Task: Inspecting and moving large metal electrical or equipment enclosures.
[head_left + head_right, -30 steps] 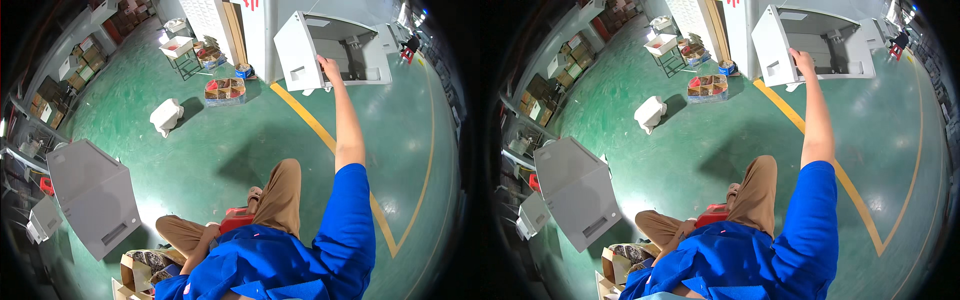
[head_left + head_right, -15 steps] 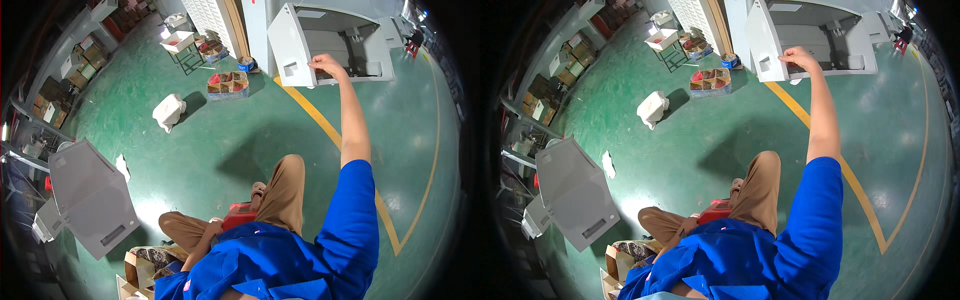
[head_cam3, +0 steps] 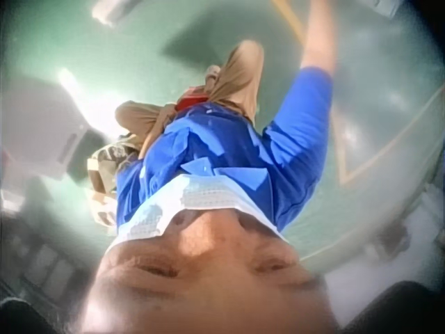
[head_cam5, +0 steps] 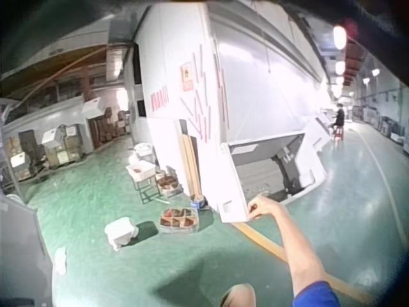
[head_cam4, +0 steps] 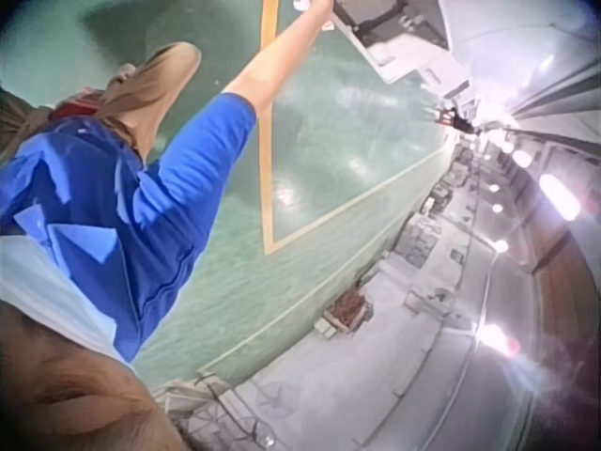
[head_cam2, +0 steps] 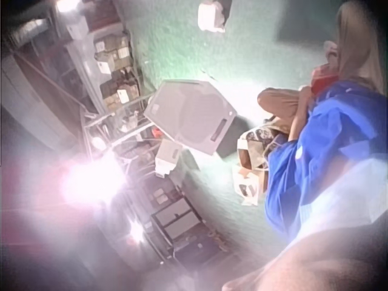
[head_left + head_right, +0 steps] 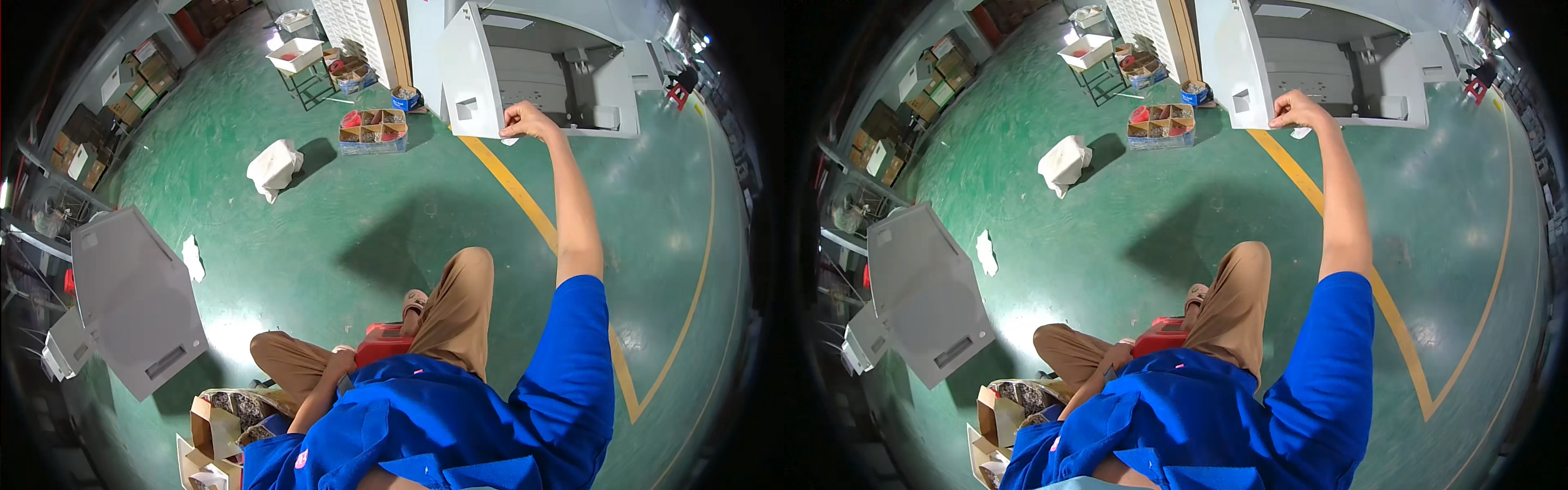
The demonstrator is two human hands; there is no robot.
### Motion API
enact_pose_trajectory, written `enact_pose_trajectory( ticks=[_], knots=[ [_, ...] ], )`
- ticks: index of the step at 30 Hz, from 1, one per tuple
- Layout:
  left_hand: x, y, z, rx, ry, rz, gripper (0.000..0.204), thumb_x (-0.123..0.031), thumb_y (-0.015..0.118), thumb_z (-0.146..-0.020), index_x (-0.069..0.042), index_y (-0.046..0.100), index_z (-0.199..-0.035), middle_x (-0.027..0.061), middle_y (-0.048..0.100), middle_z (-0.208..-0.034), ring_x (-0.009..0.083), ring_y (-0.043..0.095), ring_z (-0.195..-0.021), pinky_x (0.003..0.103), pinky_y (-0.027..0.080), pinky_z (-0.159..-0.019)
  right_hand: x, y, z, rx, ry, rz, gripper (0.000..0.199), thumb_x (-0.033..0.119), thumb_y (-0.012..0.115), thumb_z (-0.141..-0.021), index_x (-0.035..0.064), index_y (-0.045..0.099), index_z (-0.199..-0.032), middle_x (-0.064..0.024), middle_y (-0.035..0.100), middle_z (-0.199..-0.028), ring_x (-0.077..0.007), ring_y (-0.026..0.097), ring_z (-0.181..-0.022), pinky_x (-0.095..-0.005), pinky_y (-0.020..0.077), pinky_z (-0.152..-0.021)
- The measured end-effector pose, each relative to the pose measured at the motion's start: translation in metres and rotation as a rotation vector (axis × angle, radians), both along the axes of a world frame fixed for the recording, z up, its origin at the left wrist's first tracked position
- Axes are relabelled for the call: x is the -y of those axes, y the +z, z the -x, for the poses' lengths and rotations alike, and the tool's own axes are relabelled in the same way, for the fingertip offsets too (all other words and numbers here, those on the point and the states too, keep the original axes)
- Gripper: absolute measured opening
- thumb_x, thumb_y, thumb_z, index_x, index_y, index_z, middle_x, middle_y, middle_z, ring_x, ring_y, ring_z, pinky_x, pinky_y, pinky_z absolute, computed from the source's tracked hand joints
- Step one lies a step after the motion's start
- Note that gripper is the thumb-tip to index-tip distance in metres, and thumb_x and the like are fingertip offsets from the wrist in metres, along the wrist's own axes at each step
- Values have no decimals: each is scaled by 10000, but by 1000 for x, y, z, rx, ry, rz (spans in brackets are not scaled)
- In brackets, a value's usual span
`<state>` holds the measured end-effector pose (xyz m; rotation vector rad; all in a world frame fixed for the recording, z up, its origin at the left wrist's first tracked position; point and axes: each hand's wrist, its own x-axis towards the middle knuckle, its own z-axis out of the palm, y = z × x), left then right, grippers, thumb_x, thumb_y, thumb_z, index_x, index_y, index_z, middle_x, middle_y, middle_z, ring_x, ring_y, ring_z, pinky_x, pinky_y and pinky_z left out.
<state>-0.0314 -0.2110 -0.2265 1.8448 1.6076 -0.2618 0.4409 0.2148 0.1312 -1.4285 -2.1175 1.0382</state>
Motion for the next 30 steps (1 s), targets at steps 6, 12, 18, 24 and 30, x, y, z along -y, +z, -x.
enact_pose_trajectory(
  ticks=[6,12,18,24,30],
  knots=[
    [8,-18,11,34,13,-17,247,-162,521,-603,-55,634,-795,162,615,-843,297,599,-815,412,475,-693,0,-4,11,-71,55,-47,157,33,725,-602,-1,584,-663,-17,571,-607,-72,514,-577,-219,411,-551],
    [-3,3,0,33,7,40,262,-183,537,-592,-74,643,-806,163,613,-855,301,594,-829,413,465,-717,10,-10,7,-67,30,-41,178,63,741,-587,2,584,-645,-4,555,-579,-57,483,-544,-210,376,-509],
    [-2,15,-5,-54,25,81,245,-185,529,-628,-75,645,-814,168,612,-861,310,592,-828,419,462,-724,19,-8,7,-16,5,-32,183,98,723,-631,17,561,-658,16,524,-579,-36,462,-526,-189,368,-482],
    [2,11,-3,-92,-5,66,250,-197,491,-682,-42,646,-800,188,608,-866,319,592,-831,434,450,-747,29,11,24,-228,-91,95,244,268,626,-777,58,536,-691,2,544,-612,-71,521,-542,-207,419,-494],
    [0,17,-3,-117,1,119,281,-225,470,-707,-32,647,-811,186,606,-894,320,588,-851,437,446,-759,16,34,57,-382,-136,-188,210,236,638,-767,51,543,-740,6,550,-628,-62,509,-521,-190,408,-481]
  ],
)
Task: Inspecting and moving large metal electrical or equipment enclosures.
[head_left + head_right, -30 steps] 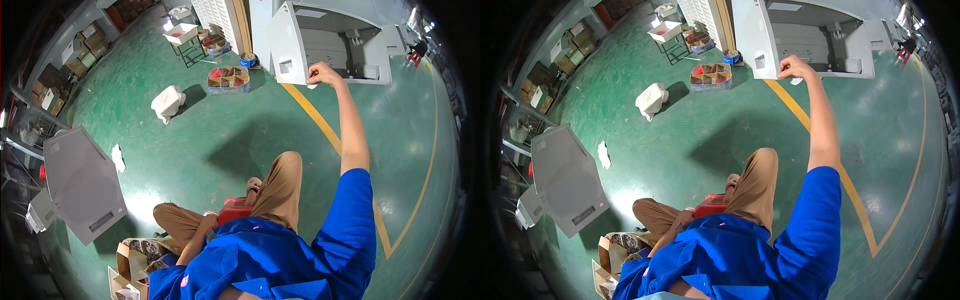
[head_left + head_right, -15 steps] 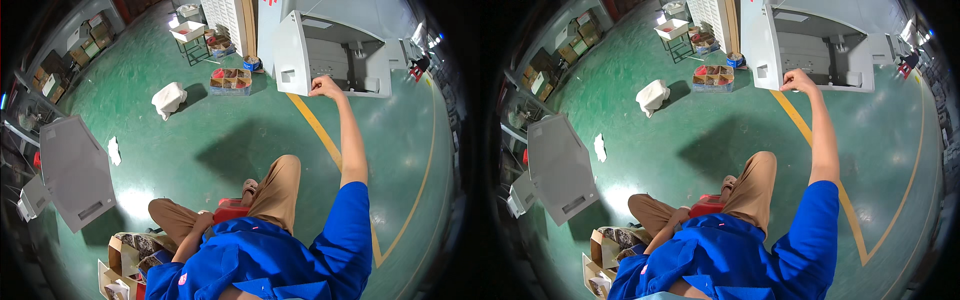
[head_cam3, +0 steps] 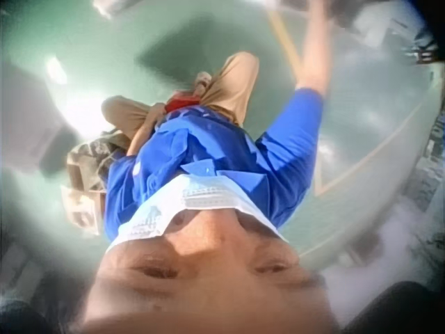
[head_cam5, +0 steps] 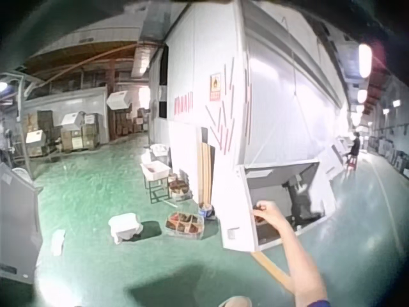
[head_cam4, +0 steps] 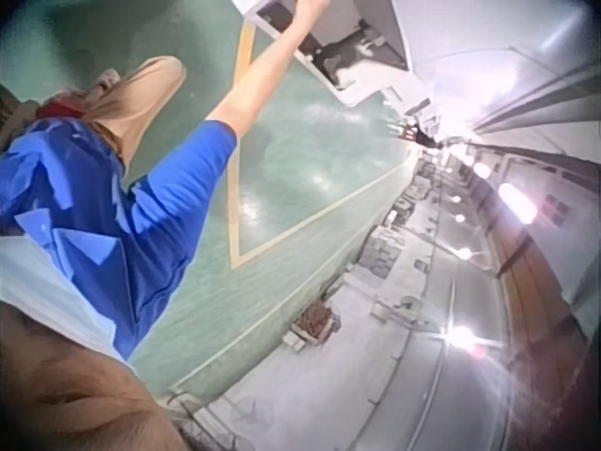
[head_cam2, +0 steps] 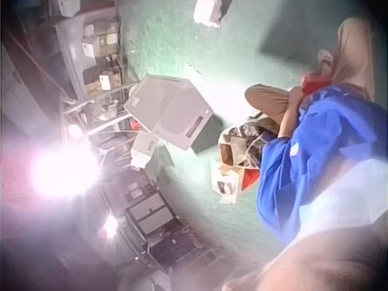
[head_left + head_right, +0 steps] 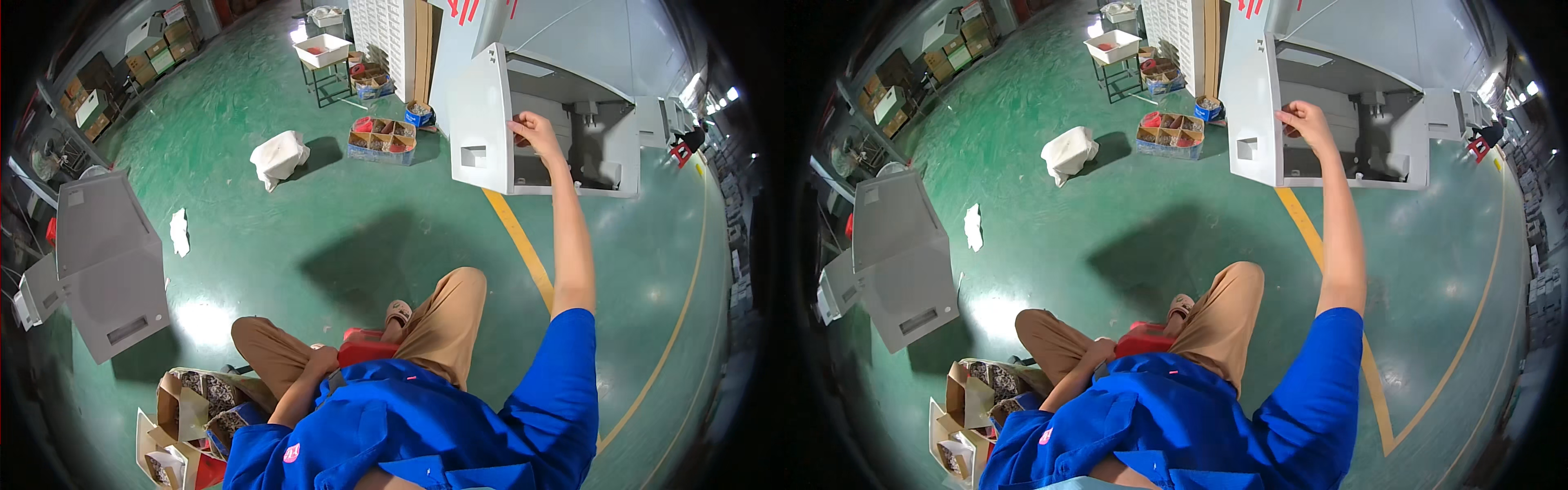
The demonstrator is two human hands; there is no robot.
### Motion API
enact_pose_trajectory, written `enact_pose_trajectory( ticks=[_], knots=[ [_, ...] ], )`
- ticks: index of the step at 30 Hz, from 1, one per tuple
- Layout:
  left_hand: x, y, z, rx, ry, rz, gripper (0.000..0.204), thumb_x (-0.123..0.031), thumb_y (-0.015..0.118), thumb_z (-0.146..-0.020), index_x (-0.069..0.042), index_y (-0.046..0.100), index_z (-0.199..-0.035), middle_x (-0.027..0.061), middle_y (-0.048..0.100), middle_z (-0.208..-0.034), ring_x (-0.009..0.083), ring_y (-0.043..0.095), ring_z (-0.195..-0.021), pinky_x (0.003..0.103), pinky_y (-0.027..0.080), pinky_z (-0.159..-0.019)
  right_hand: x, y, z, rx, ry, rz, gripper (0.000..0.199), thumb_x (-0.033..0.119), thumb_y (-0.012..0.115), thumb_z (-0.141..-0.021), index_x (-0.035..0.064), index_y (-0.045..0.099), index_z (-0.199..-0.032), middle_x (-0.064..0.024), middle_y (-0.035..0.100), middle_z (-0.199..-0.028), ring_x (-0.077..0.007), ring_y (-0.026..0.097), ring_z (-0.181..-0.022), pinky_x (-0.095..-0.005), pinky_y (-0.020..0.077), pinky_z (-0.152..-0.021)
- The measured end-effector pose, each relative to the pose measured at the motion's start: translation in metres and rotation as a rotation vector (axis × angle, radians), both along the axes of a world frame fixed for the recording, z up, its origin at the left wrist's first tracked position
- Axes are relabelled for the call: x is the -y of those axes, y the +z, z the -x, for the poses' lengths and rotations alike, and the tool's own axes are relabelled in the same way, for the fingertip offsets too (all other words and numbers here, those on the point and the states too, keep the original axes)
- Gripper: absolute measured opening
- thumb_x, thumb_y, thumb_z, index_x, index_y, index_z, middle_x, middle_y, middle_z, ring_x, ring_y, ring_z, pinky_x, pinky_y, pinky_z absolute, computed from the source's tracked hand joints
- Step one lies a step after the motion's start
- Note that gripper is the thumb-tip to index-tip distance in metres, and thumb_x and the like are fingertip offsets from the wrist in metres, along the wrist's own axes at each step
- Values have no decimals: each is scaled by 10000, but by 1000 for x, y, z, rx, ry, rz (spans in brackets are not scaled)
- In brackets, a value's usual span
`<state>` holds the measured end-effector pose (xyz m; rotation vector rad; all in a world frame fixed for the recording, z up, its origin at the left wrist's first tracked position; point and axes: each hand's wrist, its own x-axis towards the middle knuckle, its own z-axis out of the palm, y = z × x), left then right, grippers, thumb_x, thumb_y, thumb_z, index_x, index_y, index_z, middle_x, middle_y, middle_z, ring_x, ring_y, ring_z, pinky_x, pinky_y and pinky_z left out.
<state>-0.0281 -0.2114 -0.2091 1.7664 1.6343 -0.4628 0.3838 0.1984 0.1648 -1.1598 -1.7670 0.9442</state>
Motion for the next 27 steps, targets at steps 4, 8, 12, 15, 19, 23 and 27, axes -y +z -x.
enact_pose_trajectory(
  ticks=[4,8,12,15,19,23,27],
  knots=[
    [-6,18,-4,-23,6,81,299,-251,466,-712,-44,647,-830,183,603,-915,315,586,-863,438,443,-764,-15,19,27,-158,-27,-106,187,151,649,-746,6,562,-825,-11,576,-685,-62,529,-580,-193,423,-510],
    [2,11,-1,57,86,-56,302,-261,471,-712,-45,646,-831,184,603,-913,314,587,-862,444,443,-761,-41,33,54,-306,-102,-218,207,88,657,-725,-32,570,-870,-48,608,-746,-79,555,-623,-204,446,-556],
    [1,9,-1,67,56,-41,295,-254,489,-702,-38,643,-830,180,603,-911,317,583,-868,436,447,-758,-67,43,76,-429,-82,-149,185,55,660,-706,-30,583,-851,-60,611,-731,-91,567,-624,-217,463,-561],
    [-3,25,-6,64,74,-29,290,-247,502,-691,-40,642,-837,179,603,-907,320,580,-870,428,451,-756,-77,47,86,-361,-110,-161,170,130,647,-743,20,579,-852,-28,601,-740,-92,567,-649,-222,453,-595],
    [0,25,-6,77,126,-12,292,-241,513,-679,-42,638,-853,182,601,-906,325,577,-871,421,455,-752,-80,50,103,-483,-50,-82,120,118,673,-708,31,591,-703,-31,583,-638,-94,545,-507,-221,445,-468],
    [2,28,-6,85,101,-34,291,-242,505,-687,-36,634,-849,184,600,-907,325,577,-868,422,455,-746,-72,55,125,-473,-173,19,174,176,685,-701,34,590,-666,-30,566,-602,-97,525,-461,-228,430,-419],
    [-1,43,-10,99,68,-83,283,-252,501,-696,-37,634,-824,180,602,-895,326,579,-846,427,456,-728,-78,59,128,-455,-286,-11,298,277,712,-661,29,556,-607,-37,547,-564,-109,517,-438,-238,428,-405]
  ],
)
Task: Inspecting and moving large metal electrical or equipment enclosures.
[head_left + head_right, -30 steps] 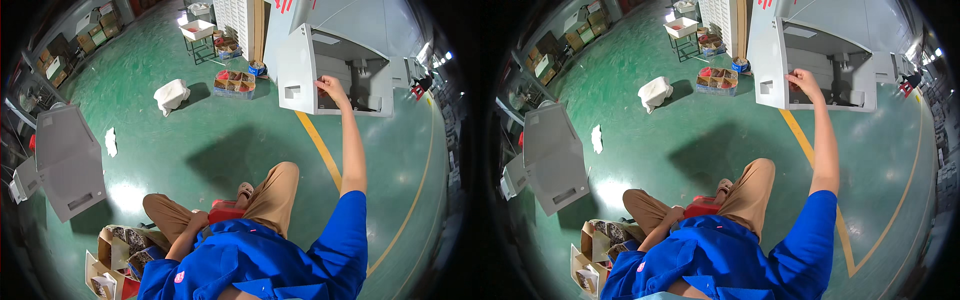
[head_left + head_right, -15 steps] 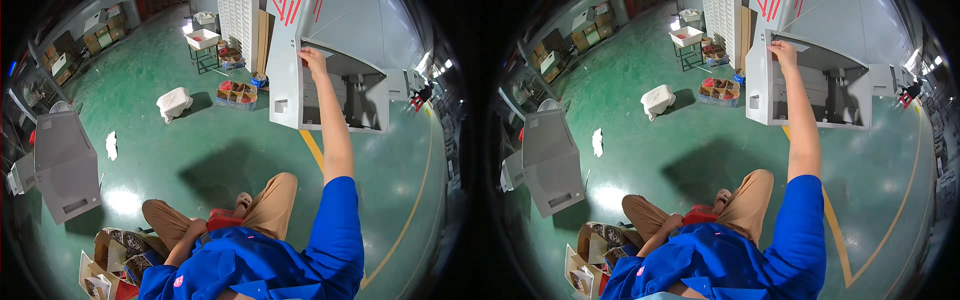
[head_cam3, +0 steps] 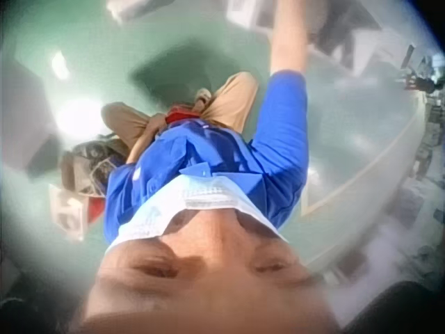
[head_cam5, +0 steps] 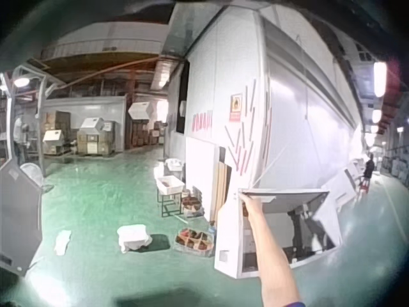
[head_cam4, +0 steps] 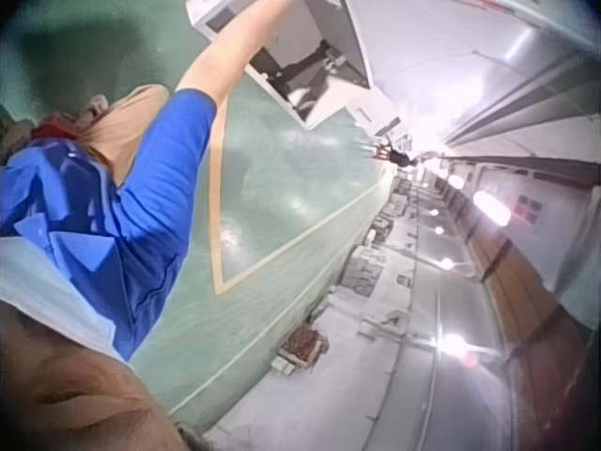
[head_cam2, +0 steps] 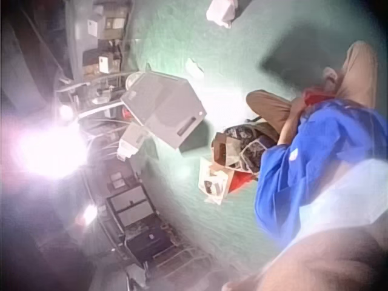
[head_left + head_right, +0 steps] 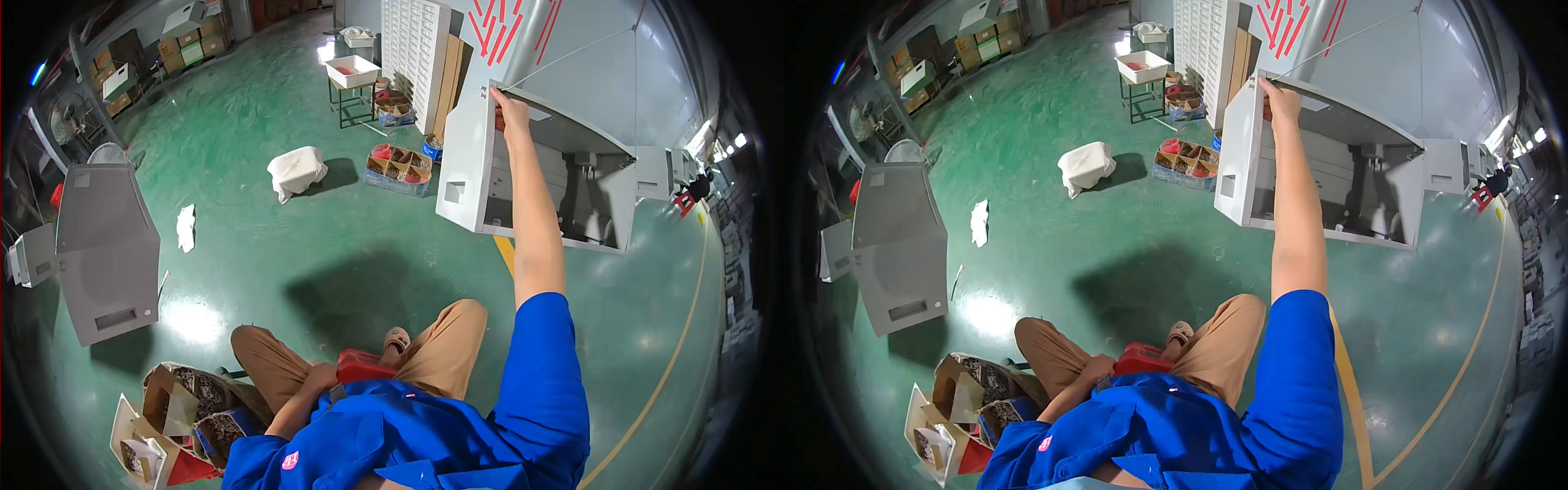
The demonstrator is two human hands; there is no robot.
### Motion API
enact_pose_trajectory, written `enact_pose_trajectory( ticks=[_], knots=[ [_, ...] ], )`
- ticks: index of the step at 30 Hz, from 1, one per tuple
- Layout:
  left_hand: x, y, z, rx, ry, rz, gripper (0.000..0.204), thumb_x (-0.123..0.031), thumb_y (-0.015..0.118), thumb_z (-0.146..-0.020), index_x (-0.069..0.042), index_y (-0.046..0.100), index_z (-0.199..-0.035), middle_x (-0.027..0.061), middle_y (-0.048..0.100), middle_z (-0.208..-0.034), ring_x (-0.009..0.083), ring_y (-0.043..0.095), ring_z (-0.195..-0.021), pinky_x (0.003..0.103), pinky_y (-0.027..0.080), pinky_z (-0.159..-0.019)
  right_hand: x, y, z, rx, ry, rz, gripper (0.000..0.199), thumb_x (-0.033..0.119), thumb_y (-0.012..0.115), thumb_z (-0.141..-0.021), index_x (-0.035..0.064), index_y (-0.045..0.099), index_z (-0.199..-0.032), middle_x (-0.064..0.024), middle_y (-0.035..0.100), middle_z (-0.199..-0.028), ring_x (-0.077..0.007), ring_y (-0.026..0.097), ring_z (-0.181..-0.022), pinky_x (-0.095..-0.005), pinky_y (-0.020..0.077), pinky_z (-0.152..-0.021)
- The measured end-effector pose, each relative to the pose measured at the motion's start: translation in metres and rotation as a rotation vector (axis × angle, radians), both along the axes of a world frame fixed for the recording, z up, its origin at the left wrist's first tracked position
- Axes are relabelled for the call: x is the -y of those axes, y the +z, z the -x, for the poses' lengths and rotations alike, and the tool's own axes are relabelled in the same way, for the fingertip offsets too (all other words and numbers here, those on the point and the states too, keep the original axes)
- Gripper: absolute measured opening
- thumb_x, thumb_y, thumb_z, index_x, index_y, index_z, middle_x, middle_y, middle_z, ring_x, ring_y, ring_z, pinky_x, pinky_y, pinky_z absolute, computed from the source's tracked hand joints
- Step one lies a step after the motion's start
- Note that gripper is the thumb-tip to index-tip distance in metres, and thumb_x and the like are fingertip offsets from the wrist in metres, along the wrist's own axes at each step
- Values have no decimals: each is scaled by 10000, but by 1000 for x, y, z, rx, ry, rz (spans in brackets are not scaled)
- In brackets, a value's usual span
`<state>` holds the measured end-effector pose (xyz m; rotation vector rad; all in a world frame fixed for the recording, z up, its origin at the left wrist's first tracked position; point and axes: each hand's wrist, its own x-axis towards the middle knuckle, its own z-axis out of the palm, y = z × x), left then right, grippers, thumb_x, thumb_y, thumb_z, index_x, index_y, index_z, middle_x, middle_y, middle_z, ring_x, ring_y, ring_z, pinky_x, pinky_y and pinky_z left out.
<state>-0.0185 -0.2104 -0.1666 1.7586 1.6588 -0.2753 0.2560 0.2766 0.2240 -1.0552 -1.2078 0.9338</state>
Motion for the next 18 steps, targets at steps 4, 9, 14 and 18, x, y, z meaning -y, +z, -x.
enact_pose_trajectory(
  ticks=[4,9,14,18],
  knots=[
    [6,0,-1,39,62,-60,283,-265,507,-692,-40,634,-809,179,605,-875,330,580,-828,430,457,-709,15,10,14,47,-46,36,382,355,709,-633,28,522,-569,-58,529,-529,-136,493,-396,-265,401,-372],
    [2,2,1,65,19,-27,286,-268,507,-689,-41,633,-808,189,603,-869,332,579,-828,434,457,-706,24,20,17,230,-75,103,491,469,679,-619,5,529,-570,-51,520,-503,-138,488,-382,-255,397,-368],
    [3,13,-2,84,37,-69,265,-230,496,-700,-36,629,-823,186,604,-876,329,581,-830,429,459,-710,37,29,23,461,-96,159,631,613,557,-653,-14,565,-583,-67,536,-485,-152,522,-378,-254,417,-380],
    [0,14,-5,7,26,-34,250,-187,478,-709,-29,626,-834,178,608,-881,321,585,-833,428,460,-710,45,31,29,488,-77,120,626,597,557,-676,-18,511,-570,-85,483,-474,-158,457,-343,-254,356,-333]
  ],
)
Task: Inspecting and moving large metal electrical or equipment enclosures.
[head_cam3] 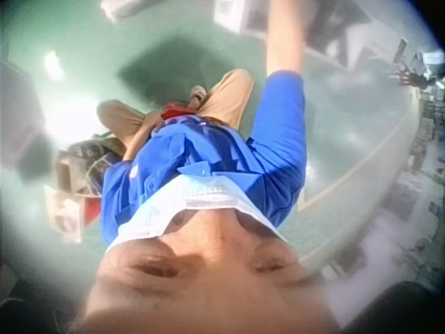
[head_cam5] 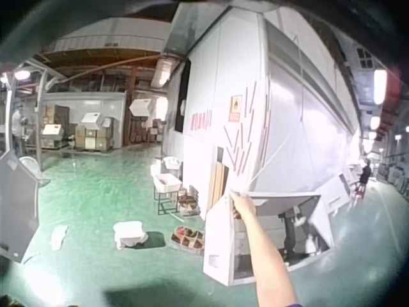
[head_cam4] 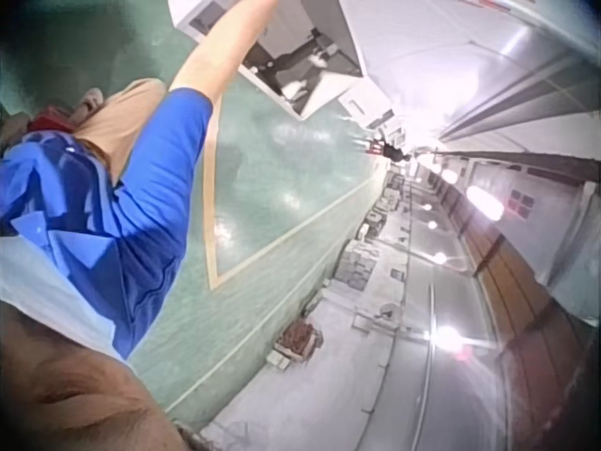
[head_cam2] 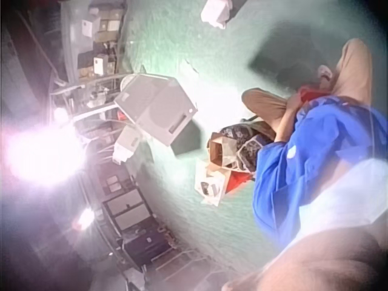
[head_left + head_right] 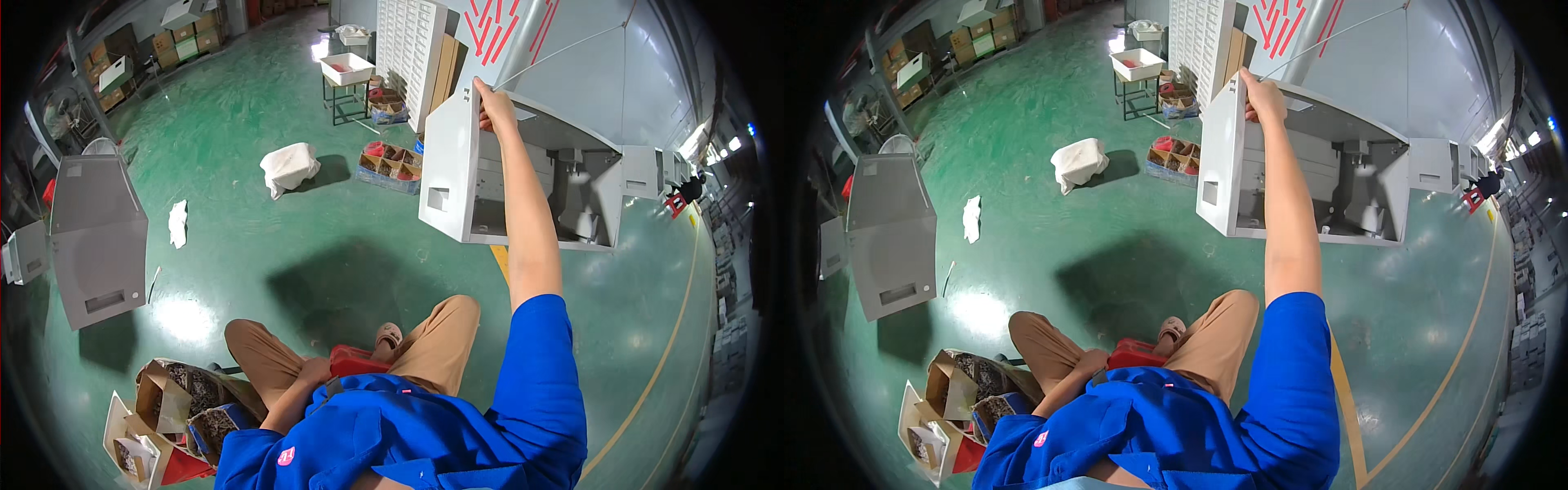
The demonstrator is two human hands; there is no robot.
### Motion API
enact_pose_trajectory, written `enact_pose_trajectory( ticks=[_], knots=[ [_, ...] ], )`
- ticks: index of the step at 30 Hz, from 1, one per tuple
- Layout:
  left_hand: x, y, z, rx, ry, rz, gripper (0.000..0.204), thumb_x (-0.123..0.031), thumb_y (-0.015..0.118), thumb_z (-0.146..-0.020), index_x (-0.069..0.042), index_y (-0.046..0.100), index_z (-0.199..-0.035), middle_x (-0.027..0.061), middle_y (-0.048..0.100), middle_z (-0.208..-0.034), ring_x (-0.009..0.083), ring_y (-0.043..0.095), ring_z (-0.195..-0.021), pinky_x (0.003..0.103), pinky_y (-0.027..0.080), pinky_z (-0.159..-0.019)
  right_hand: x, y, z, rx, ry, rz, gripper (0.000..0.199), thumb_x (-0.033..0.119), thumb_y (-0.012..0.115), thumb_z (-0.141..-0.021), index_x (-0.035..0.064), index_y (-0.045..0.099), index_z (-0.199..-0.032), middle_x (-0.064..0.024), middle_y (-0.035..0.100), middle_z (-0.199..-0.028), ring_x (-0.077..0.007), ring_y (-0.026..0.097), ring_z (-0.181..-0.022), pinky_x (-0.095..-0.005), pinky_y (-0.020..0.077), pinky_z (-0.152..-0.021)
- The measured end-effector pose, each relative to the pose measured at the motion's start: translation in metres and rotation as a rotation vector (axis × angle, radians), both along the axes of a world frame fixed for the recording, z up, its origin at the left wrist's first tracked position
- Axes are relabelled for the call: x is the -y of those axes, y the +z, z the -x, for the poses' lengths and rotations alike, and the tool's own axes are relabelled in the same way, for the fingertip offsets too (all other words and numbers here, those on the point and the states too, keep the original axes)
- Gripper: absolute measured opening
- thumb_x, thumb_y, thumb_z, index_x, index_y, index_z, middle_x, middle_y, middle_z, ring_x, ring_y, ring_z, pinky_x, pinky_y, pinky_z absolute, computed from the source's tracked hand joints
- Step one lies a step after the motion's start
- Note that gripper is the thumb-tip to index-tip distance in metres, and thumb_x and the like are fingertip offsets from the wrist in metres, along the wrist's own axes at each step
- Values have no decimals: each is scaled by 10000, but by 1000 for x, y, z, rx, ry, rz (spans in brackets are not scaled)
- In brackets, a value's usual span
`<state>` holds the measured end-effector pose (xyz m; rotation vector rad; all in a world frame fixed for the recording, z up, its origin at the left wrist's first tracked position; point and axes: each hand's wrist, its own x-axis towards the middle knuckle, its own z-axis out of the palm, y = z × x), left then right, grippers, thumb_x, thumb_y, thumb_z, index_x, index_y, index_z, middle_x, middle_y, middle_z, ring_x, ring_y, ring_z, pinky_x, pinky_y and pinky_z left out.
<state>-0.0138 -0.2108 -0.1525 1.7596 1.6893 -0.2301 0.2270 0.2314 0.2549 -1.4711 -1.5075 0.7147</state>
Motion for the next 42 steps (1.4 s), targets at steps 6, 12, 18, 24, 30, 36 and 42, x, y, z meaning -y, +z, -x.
enact_pose_trajectory(
  ticks=[6,12,18,24,30,36,42],
  knots=[
    [4,-8,2,21,36,2,243,-180,480,-699,-35,631,-822,181,608,-876,324,584,-833,427,457,-715,-3,0,7,114,24,26,628,583,496,-743,-31,526,-616,-85,496,-490,-176,462,-334,-272,360,-322],
    [2,-5,0,18,13,0,237,-186,486,-694,-39,635,-806,178,608,-876,329,584,-832,430,452,-712,-10,-12,3,-20,191,34,591,605,507,-735,37,500,-571,-58,483,-472,-155,445,-323,-262,344,-305],
    [2,-21,2,-20,23,5,207,-157,527,-670,-43,635,-804,165,616,-872,311,591,-834,431,459,-705,18,-12,1,-129,399,110,474,539,521,-770,84,544,-640,-10,503,-514,-93,465,-383,-222,384,-360],
    [-1,-24,1,-55,24,-8,209,-154,568,-642,-34,632,-800,168,617,-865,304,598,-827,406,475,-706,37,-15,-6,-91,532,101,295,381,554,-806,107,552,-695,11,562,-617,-83,534,-514,-226,444,-459],
    [1,-17,0,-59,30,-19,195,-146,562,-643,-26,631,-781,173,618,-844,304,602,-809,407,481,-681,66,-22,0,-79,606,130,213,296,608,-781,91,547,-777,21,544,-686,-69,537,-603,-223,465,-475],
    [0,-16,2,-38,34,-41,218,-170,533,-636,-24,647,-751,191,611,-791,334,591,-792,438,442,-713,86,-33,0,-52,679,128,258,310,635,-755,79,550,-833,17,543,-741,-71,532,-648,-215,464,-513],
    [7,-9,3,-54,55,-57,223,-192,528,-646,-32,649,-743,186,615,-788,329,597,-777,438,438,-703,103,-48,16,-108,739,137,237,259,624,-765,59,540,-860,11,546,-740,-68,529,-626,-210,456,-458]
  ],
)
